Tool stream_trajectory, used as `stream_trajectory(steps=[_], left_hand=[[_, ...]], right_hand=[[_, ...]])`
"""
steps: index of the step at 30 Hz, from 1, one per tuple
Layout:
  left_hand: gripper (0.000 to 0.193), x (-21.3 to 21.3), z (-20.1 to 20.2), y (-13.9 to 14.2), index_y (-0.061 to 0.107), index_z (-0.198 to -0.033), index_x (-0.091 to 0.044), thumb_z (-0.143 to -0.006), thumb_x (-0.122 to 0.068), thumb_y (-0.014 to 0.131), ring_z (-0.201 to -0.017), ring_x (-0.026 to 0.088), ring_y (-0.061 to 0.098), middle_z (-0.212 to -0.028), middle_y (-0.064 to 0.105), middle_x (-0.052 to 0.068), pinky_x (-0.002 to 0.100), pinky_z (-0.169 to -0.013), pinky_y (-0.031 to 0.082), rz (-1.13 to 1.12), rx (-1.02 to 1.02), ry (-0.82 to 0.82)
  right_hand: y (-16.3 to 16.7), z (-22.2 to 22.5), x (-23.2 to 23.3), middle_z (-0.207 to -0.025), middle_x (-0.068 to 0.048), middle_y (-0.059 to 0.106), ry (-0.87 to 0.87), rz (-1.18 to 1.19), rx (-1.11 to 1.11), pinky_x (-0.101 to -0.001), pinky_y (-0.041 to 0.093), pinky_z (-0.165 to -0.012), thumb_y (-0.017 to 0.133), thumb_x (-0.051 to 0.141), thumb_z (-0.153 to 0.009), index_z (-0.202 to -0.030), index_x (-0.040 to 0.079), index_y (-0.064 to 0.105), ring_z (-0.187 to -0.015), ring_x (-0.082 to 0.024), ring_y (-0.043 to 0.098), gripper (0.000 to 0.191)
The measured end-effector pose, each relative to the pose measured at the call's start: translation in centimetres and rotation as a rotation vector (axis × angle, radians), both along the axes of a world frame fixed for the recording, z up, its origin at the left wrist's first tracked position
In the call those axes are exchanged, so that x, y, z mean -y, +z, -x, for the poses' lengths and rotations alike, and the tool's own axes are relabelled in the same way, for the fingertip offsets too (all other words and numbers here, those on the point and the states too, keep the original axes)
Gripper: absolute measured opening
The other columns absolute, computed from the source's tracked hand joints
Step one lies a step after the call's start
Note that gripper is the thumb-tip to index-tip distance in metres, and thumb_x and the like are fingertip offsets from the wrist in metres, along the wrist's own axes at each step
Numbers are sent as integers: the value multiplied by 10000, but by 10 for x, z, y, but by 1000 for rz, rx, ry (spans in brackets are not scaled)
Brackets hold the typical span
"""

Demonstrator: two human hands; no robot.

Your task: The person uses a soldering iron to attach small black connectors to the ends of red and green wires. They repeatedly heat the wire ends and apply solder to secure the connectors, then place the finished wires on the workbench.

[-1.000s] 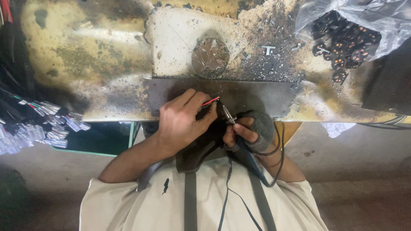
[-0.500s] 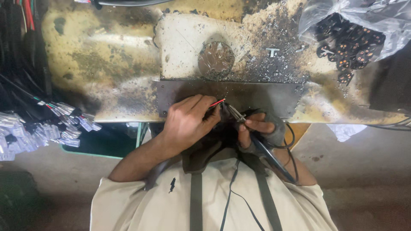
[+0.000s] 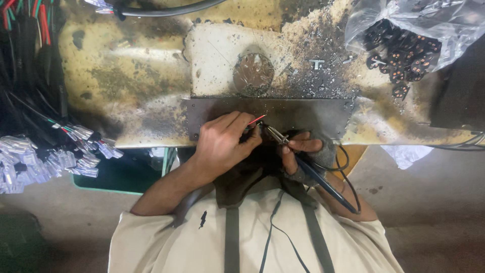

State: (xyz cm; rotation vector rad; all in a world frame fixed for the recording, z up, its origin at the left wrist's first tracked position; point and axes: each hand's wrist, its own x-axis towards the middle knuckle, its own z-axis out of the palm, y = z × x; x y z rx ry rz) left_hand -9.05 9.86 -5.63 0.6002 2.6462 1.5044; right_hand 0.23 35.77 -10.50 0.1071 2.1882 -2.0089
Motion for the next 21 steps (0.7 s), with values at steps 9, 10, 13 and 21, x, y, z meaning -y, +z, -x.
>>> stream_trajectory(steps=[9,10,13,21], left_hand=[[193,1,2,0,618,-917,-47,-847,-110,787,-714,305,655,-797,608,103,415,-631,532,18,21,-16],[194,1,1,0,617,-917,-47,-848,-112,785,-711,306,654,-795,607,103,415,-627,531,17,22,-16],[192,-1,1,-1,615,-927,-47,-844,-106,778,-717,307,654,-811,611,105,413,-634,537,17,7,6],[189,0,0,0,619,-925,-58,-847,-112,782,-721,303,658,-802,608,97,414,-631,538,20,14,-1]], right_hand=[[-3,3,-1,-772,-54,634,57,-46,9,-320,442,-607,611,1,-1030,-889,1,598,-661,-168,587,141],[2,4,3,-774,-63,653,-42,163,435,-305,402,-624,597,-22,-1059,-886,-11,633,-666,-147,564,177],[12,16,12,-807,-59,598,288,-421,-807,-367,509,-661,716,45,-931,-1025,72,521,-712,-251,631,218],[24,16,20,-801,-85,640,150,-339,-394,-290,512,-608,694,-53,-959,-1041,128,564,-667,-194,651,238]])
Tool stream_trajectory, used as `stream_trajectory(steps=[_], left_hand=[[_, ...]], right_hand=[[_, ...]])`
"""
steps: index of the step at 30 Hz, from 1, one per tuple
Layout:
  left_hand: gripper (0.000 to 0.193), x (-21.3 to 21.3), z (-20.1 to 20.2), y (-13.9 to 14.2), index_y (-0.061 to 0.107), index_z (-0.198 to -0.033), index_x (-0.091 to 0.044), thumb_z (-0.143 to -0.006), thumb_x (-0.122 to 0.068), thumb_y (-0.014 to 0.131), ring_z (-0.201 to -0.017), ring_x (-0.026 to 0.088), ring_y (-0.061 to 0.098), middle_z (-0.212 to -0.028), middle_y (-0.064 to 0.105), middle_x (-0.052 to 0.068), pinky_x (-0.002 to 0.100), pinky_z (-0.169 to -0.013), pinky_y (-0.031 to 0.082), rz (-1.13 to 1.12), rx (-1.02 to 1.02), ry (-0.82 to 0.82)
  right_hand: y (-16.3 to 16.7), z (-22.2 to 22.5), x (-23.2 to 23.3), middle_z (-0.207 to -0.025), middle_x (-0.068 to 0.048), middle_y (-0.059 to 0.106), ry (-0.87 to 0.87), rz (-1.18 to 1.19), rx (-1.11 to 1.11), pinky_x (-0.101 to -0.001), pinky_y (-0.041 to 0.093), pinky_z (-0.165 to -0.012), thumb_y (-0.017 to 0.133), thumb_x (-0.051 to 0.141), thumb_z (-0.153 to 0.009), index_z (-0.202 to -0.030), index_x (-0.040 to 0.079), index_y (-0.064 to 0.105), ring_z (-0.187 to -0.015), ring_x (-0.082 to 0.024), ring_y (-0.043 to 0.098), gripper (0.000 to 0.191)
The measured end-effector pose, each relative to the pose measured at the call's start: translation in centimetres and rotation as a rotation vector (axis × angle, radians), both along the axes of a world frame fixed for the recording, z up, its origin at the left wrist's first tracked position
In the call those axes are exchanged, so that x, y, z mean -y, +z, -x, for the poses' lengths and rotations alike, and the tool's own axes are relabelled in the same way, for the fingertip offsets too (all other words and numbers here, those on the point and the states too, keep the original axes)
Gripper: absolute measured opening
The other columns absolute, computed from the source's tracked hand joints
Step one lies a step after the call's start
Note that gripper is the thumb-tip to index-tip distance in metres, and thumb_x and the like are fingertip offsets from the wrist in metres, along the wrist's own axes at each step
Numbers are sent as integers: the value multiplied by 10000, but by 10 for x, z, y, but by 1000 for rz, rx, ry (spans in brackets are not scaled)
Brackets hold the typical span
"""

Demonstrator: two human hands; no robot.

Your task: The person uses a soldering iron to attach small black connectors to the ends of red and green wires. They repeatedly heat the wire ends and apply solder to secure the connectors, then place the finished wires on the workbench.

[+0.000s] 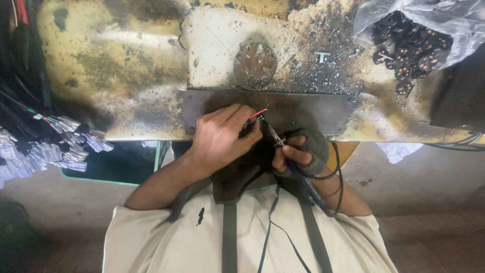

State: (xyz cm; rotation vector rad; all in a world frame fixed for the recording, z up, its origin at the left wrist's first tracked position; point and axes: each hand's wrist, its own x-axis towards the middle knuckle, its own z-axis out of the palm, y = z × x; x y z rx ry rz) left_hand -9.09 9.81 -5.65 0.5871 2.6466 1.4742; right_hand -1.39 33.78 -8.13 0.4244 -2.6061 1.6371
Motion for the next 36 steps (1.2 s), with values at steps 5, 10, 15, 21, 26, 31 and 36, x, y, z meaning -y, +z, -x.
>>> stream_trajectory(steps=[5,10,15,21,26,31,36], left_hand=[[182,0,2,3,613,-902,-56,-861,-108,782,-702,282,659,-788,607,89,402,-614,533,6,21,-6],[185,0,2,3,613,-890,-57,-843,-112,783,-695,285,657,-782,611,85,404,-604,529,-2,15,12],[190,-1,1,2,604,-881,-55,-843,-103,784,-695,294,653,-778,601,90,411,-611,530,6,34,3],[193,-2,1,2,597,-872,-59,-838,-105,782,-712,298,661,-786,605,91,415,-622,536,16,9,19],[203,-2,2,1,598,-884,-57,-837,-116,786,-726,299,665,-803,614,92,414,-628,539,-11,15,13],[188,-1,1,1,602,-888,-61,-841,-104,778,-723,298,664,-803,612,90,416,-635,542,-6,22,4],[186,-3,0,2,600,-898,-63,-846,-96,776,-735,299,668,-815,613,91,415,-634,540,9,15,18]], right_hand=[[-6,7,-1,-735,-49,575,41,55,-247,-306,476,-591,689,-22,-885,-1055,80,538,-603,-188,586,250],[0,7,-5,-767,-88,628,-65,132,240,-268,483,-609,648,-71,-997,-1003,103,544,-614,-185,643,203],[2,9,5,-783,-85,593,7,63,-190,-322,488,-627,692,-32,-888,-1078,76,509,-662,-210,613,285],[12,6,4,-972,-87,643,24,-166,-183,-342,523,-635,815,17,-849,-1191,159,640,-772,-245,669,410],[17,3,-4,-1106,-86,562,145,-543,-261,-394,515,-665,886,101,-826,-1214,278,730,-835,-277,635,454],[21,8,3,-1091,-52,531,193,-539,-197,-382,503,-683,889,137,-855,-1229,313,734,-827,-248,616,441],[37,12,1,-1015,-84,604,241,-586,-121,-402,484,-683,847,147,-814,-1104,239,722,-841,-314,623,329]])
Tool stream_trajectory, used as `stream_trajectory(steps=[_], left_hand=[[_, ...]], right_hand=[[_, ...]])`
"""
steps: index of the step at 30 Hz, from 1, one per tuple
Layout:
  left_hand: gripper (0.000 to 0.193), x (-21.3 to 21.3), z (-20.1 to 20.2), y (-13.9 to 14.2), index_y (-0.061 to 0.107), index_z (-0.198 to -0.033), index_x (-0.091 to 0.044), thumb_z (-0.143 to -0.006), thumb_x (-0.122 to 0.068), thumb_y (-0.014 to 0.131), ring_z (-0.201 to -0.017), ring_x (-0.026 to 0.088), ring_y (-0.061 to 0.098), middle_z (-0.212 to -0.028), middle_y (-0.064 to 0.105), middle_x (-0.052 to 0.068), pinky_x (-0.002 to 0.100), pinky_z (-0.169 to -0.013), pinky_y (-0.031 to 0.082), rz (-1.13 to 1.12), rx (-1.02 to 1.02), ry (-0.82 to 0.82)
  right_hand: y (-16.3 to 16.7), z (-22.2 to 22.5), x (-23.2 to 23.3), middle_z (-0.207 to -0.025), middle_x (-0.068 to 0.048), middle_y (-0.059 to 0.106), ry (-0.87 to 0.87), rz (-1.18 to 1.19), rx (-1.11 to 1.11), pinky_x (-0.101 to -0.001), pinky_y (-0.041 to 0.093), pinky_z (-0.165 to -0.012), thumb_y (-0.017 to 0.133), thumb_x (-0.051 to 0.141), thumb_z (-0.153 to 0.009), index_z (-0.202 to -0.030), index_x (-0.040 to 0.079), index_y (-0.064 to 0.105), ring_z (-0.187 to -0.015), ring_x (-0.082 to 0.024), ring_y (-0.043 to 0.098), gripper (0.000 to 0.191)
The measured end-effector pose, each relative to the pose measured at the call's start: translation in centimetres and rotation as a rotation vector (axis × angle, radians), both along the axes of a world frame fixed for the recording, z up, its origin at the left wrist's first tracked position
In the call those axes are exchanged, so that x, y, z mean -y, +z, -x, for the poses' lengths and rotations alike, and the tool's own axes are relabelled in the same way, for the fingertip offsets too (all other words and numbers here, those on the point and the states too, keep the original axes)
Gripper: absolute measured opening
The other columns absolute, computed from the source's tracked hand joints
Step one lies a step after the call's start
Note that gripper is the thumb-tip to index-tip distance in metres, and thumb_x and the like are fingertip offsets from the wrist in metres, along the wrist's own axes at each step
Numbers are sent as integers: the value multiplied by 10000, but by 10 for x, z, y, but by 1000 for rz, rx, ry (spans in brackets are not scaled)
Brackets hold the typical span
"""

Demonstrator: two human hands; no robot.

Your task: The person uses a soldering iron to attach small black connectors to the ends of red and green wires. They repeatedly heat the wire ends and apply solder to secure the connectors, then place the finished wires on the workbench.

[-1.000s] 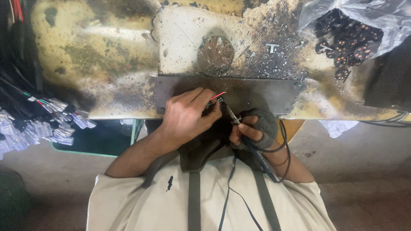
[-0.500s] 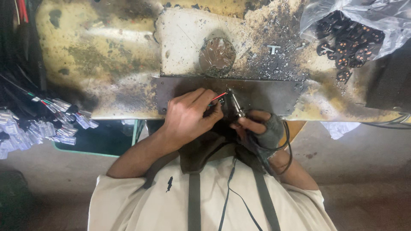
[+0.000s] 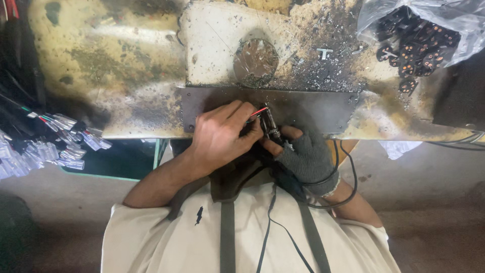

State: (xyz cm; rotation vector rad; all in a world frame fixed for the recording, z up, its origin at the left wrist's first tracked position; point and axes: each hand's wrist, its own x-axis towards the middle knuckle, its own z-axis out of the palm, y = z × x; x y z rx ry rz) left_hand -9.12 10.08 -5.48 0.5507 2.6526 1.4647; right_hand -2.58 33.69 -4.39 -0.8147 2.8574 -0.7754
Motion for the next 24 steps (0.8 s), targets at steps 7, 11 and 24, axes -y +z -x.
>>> stream_trajectory(steps=[7,11,24], left_hand=[[295,0,0,-1,602,-952,-45,-783,-173,807,-762,326,664,-855,608,105,433,-628,536,18,-14,-34],[261,-3,-1,2,624,-943,-63,-789,-161,810,-746,322,664,-867,611,99,428,-639,545,71,-27,1],[196,-1,-10,7,747,-1102,-41,-913,-62,795,-716,245,682,-877,682,81,355,-639,563,-30,-164,8]], right_hand=[[-57,20,15,-945,-83,745,-467,714,589,-226,459,-563,701,-46,-955,-978,34,693,-729,-117,658,84],[-67,17,28,-1030,-56,737,-444,706,276,-217,518,-730,714,-34,-1008,-1016,50,564,-868,-116,693,172],[-26,32,31,-929,6,720,-426,373,285,-314,452,-817,713,86,-1019,-1020,30,593,-854,-131,634,132]])
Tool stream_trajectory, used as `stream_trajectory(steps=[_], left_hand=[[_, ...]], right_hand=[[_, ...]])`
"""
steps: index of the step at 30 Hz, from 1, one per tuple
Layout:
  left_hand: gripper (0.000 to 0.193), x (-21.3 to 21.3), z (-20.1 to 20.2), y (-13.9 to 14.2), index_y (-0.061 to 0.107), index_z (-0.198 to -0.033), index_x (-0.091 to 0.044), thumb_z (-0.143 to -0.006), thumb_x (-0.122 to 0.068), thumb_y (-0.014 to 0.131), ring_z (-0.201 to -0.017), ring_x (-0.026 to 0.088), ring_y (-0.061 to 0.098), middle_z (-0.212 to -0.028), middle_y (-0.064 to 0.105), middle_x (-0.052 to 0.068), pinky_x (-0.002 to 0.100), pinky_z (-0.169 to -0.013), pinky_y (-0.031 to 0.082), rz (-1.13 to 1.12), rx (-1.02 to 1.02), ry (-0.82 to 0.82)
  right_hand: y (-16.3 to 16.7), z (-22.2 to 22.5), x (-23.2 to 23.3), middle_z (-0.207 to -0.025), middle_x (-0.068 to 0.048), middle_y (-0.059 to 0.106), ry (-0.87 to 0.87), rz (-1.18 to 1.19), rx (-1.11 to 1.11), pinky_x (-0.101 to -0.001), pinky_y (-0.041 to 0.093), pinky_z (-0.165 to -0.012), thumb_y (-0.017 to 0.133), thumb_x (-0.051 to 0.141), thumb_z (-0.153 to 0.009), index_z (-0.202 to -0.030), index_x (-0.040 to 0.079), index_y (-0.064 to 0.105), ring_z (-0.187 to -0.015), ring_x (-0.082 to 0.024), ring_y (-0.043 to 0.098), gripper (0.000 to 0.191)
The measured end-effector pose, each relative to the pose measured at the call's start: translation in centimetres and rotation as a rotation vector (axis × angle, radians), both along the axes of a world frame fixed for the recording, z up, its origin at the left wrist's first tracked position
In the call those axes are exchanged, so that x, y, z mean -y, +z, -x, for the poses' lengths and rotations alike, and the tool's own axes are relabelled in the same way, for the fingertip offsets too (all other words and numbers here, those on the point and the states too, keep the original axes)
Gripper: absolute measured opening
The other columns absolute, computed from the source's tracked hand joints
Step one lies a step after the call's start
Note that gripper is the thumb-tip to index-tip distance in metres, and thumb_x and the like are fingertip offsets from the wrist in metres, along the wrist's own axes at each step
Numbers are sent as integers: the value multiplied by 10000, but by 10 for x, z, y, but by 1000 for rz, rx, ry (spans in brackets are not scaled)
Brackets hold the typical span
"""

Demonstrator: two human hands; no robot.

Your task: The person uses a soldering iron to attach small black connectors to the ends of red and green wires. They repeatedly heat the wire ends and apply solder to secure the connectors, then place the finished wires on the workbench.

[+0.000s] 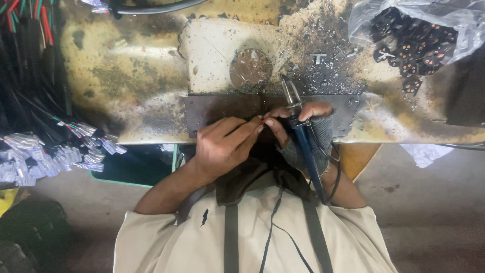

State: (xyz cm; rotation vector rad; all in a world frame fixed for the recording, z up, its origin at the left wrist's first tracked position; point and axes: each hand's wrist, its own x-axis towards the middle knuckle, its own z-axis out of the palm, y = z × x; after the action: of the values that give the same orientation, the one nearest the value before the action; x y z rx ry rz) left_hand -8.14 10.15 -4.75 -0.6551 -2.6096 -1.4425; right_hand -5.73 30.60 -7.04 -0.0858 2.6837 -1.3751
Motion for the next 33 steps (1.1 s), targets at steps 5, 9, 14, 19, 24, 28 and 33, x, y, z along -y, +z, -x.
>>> stream_trajectory(steps=[5,9,14,19,24,28,33], left_hand=[[71,-4,8,9,711,-974,-68,-953,-96,772,-627,260,662,-801,671,70,375,-561,518,137,74,122],[113,-11,21,11,659,-910,-82,-975,-109,748,-593,282,656,-781,681,79,400,-521,492,242,85,227],[179,-15,37,9,623,-857,-95,-964,-146,756,-602,316,663,-750,675,96,429,-526,495,333,88,258],[132,-12,39,12,665,-848,-107,-878,-170,776,-580,308,678,-723,698,94,413,-512,503,244,234,65],[73,-8,11,9,692,-942,-81,-972,-119,747,-628,284,683,-784,691,109,385,-539,505,92,278,133],[49,-10,-10,1,716,-1007,-44,-983,-74,746,-643,263,676,-823,689,106,362,-555,515,21,199,170],[81,-9,-12,5,734,-1011,-33,-943,-67,764,-617,237,677,-806,691,97,349,-548,523,-60,217,75]], right_hand=[[3,10,1,-879,4,678,46,-51,179,-266,449,-774,715,136,-1013,-1005,108,712,-818,-136,617,29],[11,11,1,-902,32,654,-91,1,-5,-271,393,-862,775,197,-989,-1037,91,601,-868,-144,571,210],[15,7,-10,-834,-6,619,21,-256,-187,-317,381,-853,878,184,-828,-935,155,586,-862,-190,549,312],[3,-8,-18,-839,42,640,-11,214,-20,-241,446,-807,854,127,-871,-1039,-6,379,-814,-33,596,522],[-30,-22,-4,-964,-63,630,154,390,239,-243,497,-741,678,-58,-862,-1115,-103,486,-877,-129,632,321],[-32,-22,-8,-956,-72,675,69,246,-1,-275,511,-726,784,17,-913,-997,28,541,-866,-147,676,257],[-14,-11,-11,-921,-65,689,117,291,11,-294,516,-695,819,85,-894,-918,77,563,-795,-159,673,256]])
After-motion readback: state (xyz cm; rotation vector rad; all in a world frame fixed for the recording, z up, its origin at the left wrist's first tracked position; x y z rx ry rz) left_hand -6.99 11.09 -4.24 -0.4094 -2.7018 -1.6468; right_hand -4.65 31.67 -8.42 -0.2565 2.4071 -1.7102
